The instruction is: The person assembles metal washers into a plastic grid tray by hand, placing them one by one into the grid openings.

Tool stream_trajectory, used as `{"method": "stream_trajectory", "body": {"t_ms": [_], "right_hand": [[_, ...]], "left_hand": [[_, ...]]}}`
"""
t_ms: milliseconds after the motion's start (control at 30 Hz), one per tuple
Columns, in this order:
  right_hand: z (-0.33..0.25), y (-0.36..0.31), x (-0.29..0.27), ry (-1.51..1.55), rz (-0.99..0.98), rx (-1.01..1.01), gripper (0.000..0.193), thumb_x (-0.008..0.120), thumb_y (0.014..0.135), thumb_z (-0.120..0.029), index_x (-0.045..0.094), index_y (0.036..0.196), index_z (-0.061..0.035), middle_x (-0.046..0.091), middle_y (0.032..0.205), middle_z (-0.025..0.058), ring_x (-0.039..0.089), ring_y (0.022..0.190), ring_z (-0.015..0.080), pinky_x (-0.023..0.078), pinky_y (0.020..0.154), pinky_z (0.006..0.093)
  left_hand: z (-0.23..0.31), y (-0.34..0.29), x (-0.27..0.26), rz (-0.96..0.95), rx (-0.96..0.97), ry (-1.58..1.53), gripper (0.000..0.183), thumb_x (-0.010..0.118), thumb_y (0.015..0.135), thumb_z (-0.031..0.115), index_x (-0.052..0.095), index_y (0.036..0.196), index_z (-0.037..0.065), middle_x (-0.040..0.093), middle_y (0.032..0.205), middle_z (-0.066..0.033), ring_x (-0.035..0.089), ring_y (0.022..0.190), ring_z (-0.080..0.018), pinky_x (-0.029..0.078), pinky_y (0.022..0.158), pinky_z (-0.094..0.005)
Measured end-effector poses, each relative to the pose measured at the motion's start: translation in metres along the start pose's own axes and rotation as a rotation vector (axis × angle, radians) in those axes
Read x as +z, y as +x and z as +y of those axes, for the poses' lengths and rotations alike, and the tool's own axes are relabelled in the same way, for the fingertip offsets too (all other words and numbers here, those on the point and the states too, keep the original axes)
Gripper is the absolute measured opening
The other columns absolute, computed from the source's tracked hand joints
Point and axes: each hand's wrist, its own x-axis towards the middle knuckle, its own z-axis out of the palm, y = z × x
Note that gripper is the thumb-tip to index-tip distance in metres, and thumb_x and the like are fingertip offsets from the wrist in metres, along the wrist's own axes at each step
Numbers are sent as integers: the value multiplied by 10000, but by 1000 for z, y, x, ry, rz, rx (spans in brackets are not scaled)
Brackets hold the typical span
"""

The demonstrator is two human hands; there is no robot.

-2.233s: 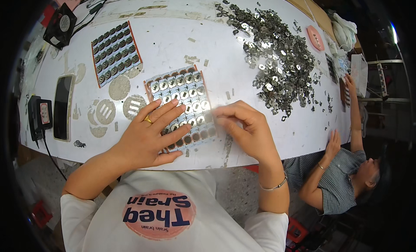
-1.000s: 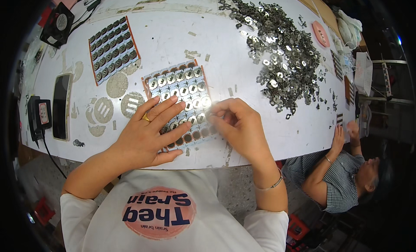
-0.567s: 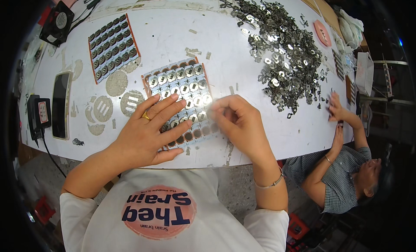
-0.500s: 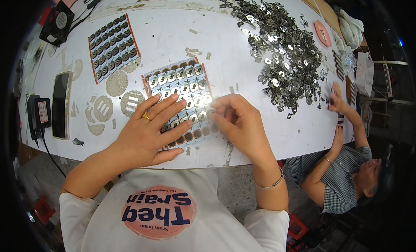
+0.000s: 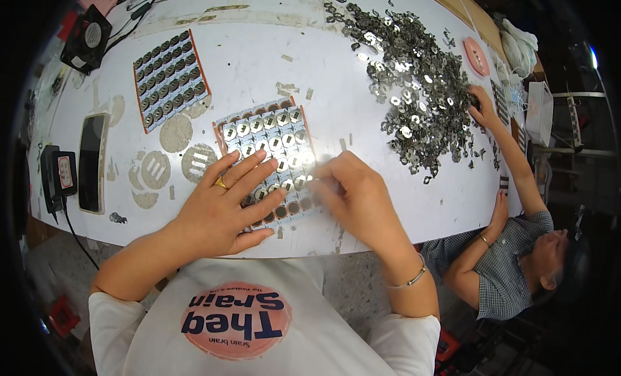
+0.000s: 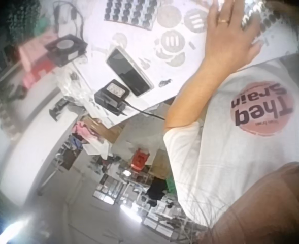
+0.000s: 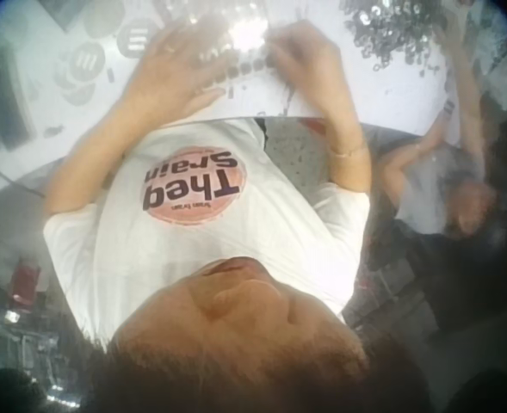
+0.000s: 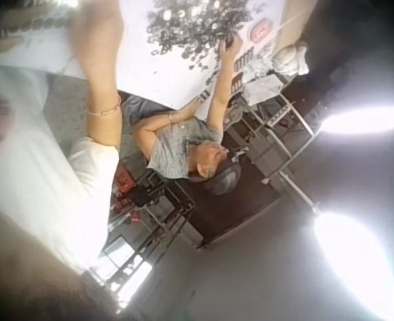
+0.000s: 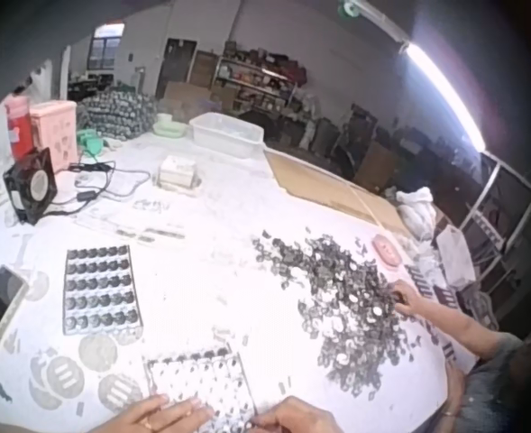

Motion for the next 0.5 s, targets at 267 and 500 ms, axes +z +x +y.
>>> {"method": "stream_trajectory", "body": {"t_ms": [267, 500], "right_hand": [[63, 95, -44, -722, 470, -331, 243, 699, 947, -34, 738, 1185, -62, 756, 1099, 136, 652, 981, 326, 532, 856, 441], [50, 66, -32, 201, 333, 53, 226, 677, 987, 9, 733, 1206, 9, 780, 1060, 104, 758, 991, 218, 603, 890, 367]], "left_hand": [[0, 3, -1, 1, 9, 5, 598, 804, 854, 430, 684, 1385, 183, 491, 1605, -168, 422, 1536, -341, 302, 1249, -563], [-2, 0, 2, 22, 15, -12, 596, 811, 851, 420, 682, 1384, 185, 497, 1600, -166, 420, 1538, -339, 300, 1249, -563]]}}
